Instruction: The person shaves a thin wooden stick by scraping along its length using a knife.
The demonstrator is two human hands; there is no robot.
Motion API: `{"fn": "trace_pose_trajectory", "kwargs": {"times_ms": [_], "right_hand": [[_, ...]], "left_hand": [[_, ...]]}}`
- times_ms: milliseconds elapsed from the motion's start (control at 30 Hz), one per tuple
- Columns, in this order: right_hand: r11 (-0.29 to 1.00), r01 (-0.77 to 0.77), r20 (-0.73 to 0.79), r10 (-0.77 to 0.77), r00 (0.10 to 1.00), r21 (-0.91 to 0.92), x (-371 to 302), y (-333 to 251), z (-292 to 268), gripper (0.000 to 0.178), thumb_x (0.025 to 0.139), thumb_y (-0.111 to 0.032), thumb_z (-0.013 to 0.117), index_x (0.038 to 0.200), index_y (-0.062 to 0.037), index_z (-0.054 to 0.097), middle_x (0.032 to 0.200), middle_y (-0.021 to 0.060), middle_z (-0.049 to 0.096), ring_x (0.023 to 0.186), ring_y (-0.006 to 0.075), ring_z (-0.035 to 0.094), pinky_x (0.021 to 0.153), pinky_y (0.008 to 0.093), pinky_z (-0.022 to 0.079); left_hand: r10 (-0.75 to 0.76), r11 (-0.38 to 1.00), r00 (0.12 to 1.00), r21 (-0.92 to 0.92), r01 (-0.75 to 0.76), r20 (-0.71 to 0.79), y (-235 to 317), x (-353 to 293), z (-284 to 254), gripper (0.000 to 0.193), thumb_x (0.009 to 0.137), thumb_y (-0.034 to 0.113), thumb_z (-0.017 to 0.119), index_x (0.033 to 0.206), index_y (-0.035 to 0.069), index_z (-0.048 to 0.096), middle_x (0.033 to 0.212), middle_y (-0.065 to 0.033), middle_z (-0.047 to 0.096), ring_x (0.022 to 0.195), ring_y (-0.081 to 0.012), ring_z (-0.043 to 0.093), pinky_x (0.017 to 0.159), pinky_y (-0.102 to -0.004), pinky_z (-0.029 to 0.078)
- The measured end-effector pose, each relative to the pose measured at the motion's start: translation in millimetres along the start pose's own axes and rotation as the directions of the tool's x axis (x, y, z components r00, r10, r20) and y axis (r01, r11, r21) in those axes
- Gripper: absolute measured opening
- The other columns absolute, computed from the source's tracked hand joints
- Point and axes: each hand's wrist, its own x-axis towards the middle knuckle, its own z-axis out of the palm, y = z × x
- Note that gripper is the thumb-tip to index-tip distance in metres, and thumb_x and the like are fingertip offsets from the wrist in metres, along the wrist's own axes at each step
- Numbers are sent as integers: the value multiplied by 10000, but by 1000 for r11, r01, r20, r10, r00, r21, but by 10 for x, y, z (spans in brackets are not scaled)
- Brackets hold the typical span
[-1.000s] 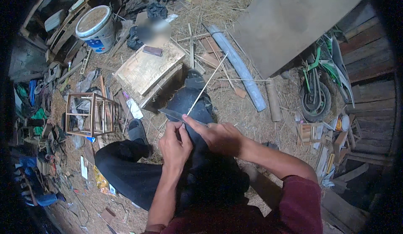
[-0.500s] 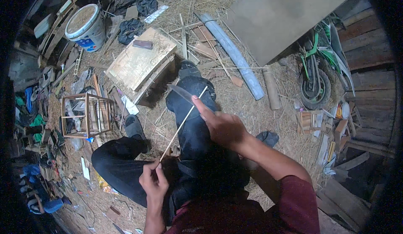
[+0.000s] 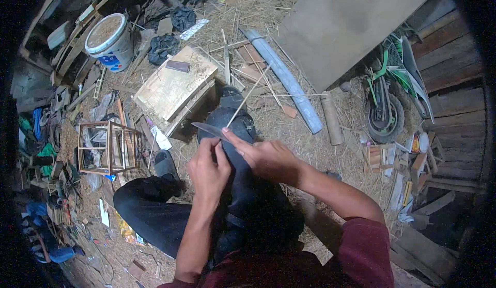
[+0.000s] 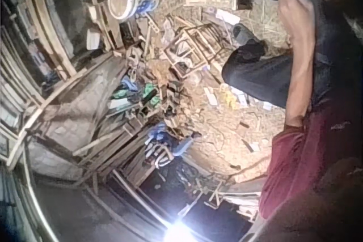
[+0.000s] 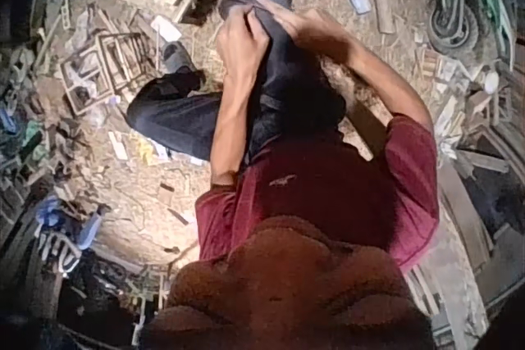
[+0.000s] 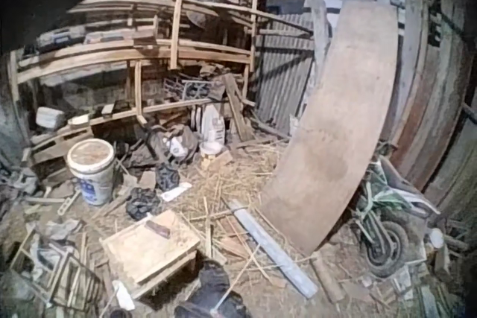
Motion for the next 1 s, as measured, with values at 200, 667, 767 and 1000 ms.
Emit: {"fn": "trace_pose_trajectory", "kwargs": {"times_ms": [200,667,767,1000], "right_hand": [[990,-2,-57,-6,998,-143,-86,-70,123,539,917,-144,473,1442,-121,356,551,117,584,424,263,571,423,415,474],[981,-61,-475,143,868,182,-96,122,184,566,887,-75,508,1430,-84,348,1188,191,601,507,314,618,469,397,516],[986,163,-415,-139,899,22,-104,112,162,626,850,-64,519,1444,-96,324,1188,178,609,512,303,625,466,385,523],[988,79,117,-63,991,-136,-45,40,69,790,778,-56,565,1482,-161,223,982,148,680,480,272,618,414,384,506]], "left_hand": [[45,998,998,-48,-43,50,-212,-273,-138,98,823,-38,601,919,-23,615,800,-210,648,692,-353,660,614,-369,515],[-353,870,909,-280,406,222,-292,-958,-784,8,889,-10,565,889,-6,572,673,-62,595,589,-85,555,523,-233,434],[-327,674,866,-549,494,378,-198,-526,-403,50,928,7,532,878,5,531,690,-26,556,619,-55,494,565,-202,383],[-380,585,820,-576,571,428,-107,-52,-74,18,926,10,535,922,-7,541,690,-12,549,609,-43,492,526,-191,367]]}}
